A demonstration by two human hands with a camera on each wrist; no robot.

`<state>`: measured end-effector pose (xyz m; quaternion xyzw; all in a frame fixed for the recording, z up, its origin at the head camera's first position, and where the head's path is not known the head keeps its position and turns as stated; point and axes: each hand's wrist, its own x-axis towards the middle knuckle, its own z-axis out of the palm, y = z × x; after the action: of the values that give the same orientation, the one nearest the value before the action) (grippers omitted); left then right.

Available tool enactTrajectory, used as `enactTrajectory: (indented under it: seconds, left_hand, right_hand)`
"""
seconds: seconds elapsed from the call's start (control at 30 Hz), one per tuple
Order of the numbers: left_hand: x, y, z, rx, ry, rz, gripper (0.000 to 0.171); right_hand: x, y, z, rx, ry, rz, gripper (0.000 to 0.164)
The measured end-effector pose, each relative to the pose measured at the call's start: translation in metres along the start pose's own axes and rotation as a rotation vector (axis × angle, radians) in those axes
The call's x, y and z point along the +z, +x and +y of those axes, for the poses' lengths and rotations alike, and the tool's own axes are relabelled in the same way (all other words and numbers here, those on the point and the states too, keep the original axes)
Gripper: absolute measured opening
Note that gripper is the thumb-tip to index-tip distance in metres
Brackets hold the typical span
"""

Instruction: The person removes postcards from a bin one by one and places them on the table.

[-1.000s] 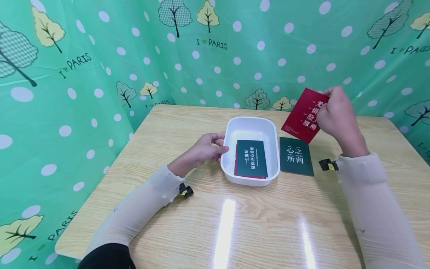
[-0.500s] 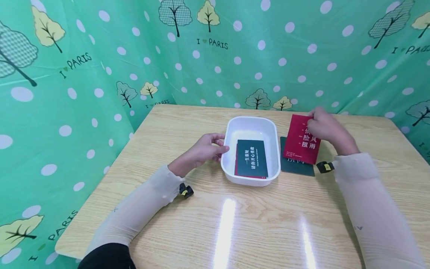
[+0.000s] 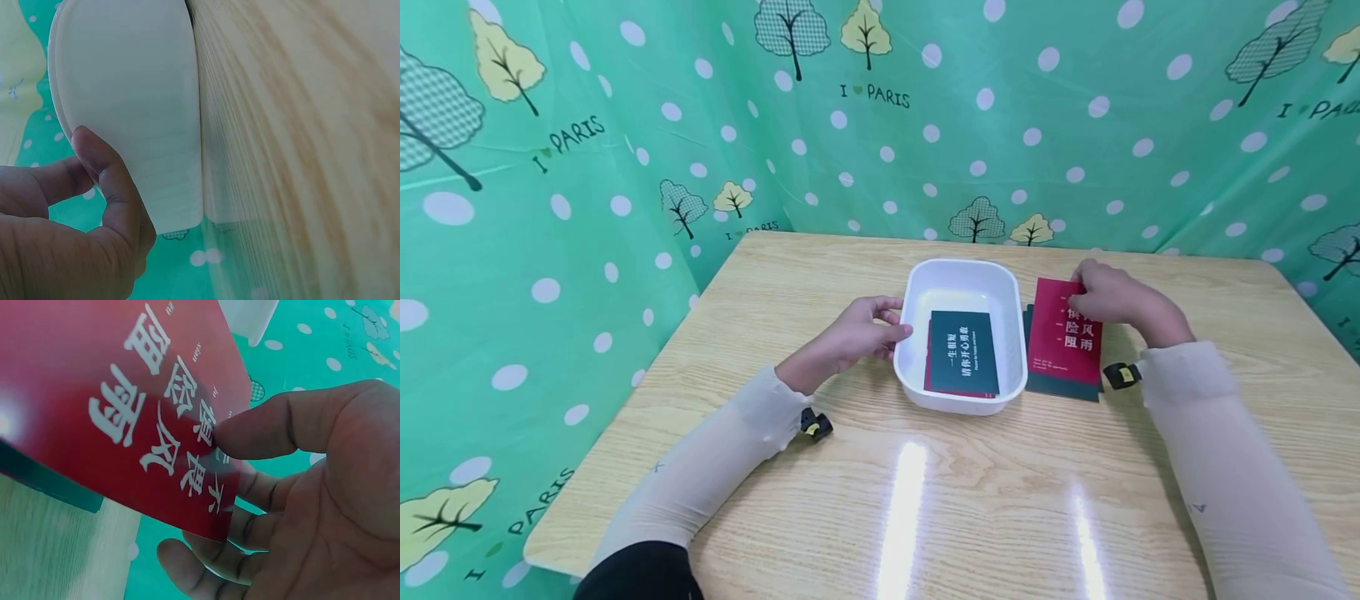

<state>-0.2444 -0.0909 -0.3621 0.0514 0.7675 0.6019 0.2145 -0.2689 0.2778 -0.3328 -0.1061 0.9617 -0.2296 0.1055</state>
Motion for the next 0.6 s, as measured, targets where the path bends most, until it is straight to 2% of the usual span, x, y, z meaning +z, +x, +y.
enactTrajectory:
  seconds: [0.17,0.43,0.6]
  left_hand:
    - [0.0004,-0.0004,0.0006,-0.005,-0.001,0.000,0.047]
    - [0.0000,-0.0004,0.0006,-0.008,-0.001,0.000,0.047]
    - [0.0001,-0.0006,0.0012,-0.009,-0.003,-0.001,0.047]
  right_hand:
    - [-0.0011,0.0011,0.0033,-0.008,-0.029,-0.017,0.031]
    - [0.0012,0.0041,0.0069,0.012,-0.113,0.056,0.036]
    - [0.0042,0.0053,0.0077,0.021,-0.095,0.018,0.042]
